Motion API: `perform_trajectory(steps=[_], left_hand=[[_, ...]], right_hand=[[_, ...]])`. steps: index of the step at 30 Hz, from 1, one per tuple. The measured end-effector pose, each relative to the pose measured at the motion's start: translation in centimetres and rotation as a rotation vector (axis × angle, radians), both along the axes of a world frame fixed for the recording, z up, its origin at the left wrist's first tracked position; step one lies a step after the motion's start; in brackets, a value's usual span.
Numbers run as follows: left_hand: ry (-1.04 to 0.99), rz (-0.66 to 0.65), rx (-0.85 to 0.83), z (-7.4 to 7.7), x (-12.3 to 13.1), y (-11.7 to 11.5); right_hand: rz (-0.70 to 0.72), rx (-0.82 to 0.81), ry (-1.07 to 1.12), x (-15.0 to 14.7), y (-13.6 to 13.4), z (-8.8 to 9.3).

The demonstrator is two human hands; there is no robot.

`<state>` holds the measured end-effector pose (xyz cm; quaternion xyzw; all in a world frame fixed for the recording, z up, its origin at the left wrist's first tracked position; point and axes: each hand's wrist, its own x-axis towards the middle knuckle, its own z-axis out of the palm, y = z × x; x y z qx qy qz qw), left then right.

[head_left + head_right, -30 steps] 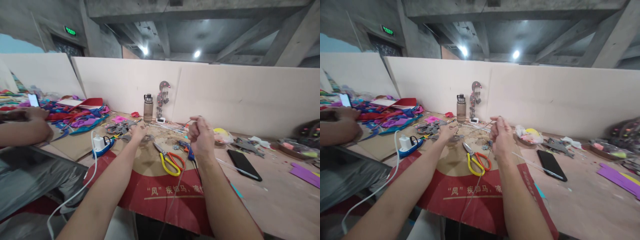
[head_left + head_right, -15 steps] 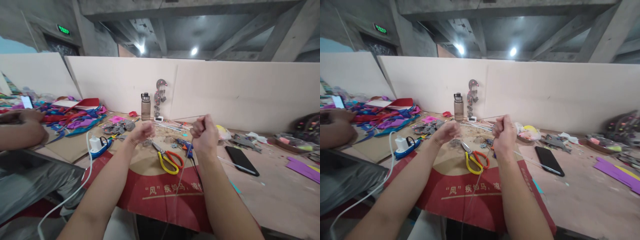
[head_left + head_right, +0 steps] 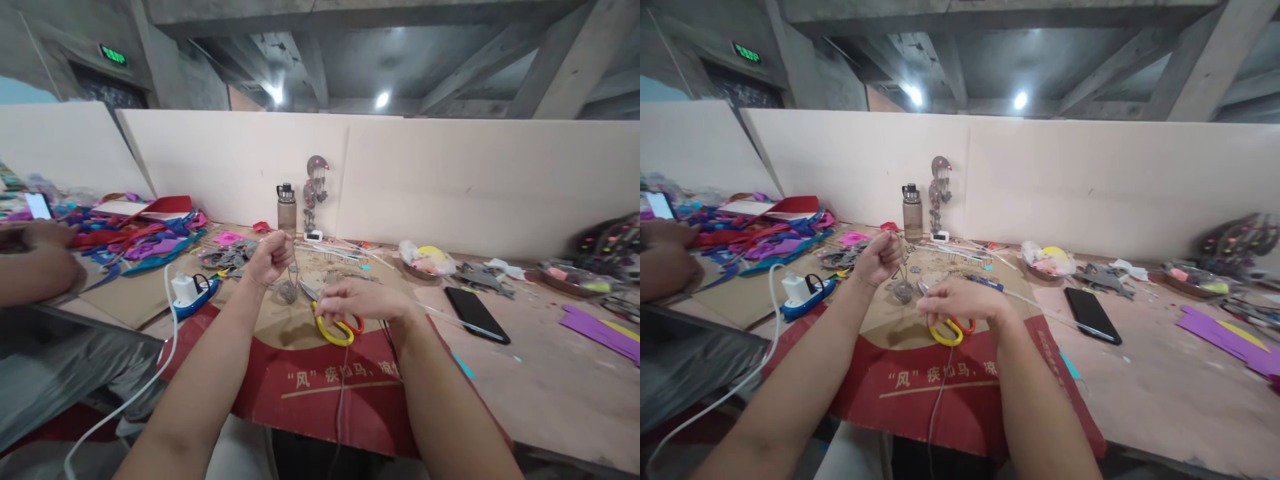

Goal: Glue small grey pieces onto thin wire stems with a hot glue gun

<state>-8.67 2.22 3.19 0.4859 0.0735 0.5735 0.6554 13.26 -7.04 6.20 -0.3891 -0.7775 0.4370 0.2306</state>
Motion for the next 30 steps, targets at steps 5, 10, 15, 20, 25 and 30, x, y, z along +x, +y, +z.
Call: perform_trajectory(steps=[5,10,15,20,25,30], left_hand=[[0.531,0.082,0.287,-0.5,1.5,-0.9],[0.833,0.112,0.466,-0.4,2.6,-1.6],[0.706,0.215,0.345,-0.5,2.3,-1.2],[0.554,0.296,0.176,-1.1,1.6,0.5],[0.475,0.375,0.06,-1.4,1.3,1.9],[0.455,0.328,0.072,-1.0,1.7,0.8]], right_hand=[[-0.369,0.317,0.096,-1.7,1.0,-1.8],[-0.31,0.1,0.257,-3.6,1.1,-3.2],[-0.403,0.023,0.67,-3.1,1.5,-2.6],[-0.501,0.429,1.456,0.1,0.4,0.5],[-0.408,0.382,1.421,1.6,-0.3,0.9],[-0.33,0.216,0.462,-0.8,0.6,-1.2]])
